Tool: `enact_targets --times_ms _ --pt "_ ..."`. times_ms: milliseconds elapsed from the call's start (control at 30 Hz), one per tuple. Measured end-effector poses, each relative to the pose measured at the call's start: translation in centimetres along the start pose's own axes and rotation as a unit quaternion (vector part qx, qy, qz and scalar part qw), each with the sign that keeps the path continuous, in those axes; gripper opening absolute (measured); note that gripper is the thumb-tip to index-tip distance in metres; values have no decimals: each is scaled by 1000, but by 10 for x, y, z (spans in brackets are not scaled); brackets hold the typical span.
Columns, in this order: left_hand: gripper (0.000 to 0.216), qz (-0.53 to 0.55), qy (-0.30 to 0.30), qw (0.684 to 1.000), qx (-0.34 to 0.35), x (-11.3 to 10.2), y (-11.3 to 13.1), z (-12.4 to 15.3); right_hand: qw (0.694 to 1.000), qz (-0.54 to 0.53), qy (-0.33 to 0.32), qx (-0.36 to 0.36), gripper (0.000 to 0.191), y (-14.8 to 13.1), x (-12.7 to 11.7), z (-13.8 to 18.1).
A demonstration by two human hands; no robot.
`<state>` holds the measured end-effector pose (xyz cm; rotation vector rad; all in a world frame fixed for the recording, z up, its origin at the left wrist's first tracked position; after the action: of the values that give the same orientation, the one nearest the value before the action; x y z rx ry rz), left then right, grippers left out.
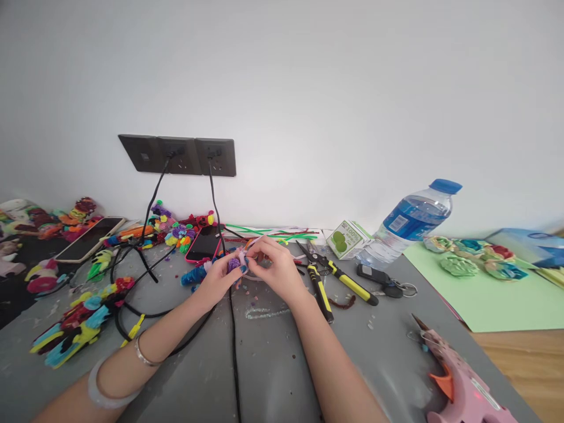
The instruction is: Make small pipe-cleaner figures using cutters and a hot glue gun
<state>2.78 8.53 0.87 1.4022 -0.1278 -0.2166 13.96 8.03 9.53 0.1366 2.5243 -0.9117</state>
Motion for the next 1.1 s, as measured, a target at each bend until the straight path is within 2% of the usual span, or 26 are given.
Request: enact_targets --times_ms 167,333,700,967,1100 --pt "20 5 1 1000 -18 2 5 2 999 -36 -2 12 11 6 1 1" --pt "17 16 4 1000 -26 1 2 0 997 -78 -11 18 11 12 3 2" --pt "18 -46 6 999 -13 1 -1 -1 998 43 -29 -34 13 -4 6 3" --pt "14 -56 -22 998 1 6 3 0 1000 7 -21 3 16 7 6 4" --pt "14 -59 -28 998 1 7 4 1 997 -54 -17 57 11 21 9 8"
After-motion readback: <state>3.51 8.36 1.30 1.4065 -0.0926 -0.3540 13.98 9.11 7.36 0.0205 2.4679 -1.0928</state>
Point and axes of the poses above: each hand's wrist, its own z-axis away from the middle knuckle, its own x-axis out of the palm, y = z × x, the point moved 10 cm from there along -z, towards the middle knuckle, and after that the axes turned 10 degrees about -x, right-handed, at the moved point
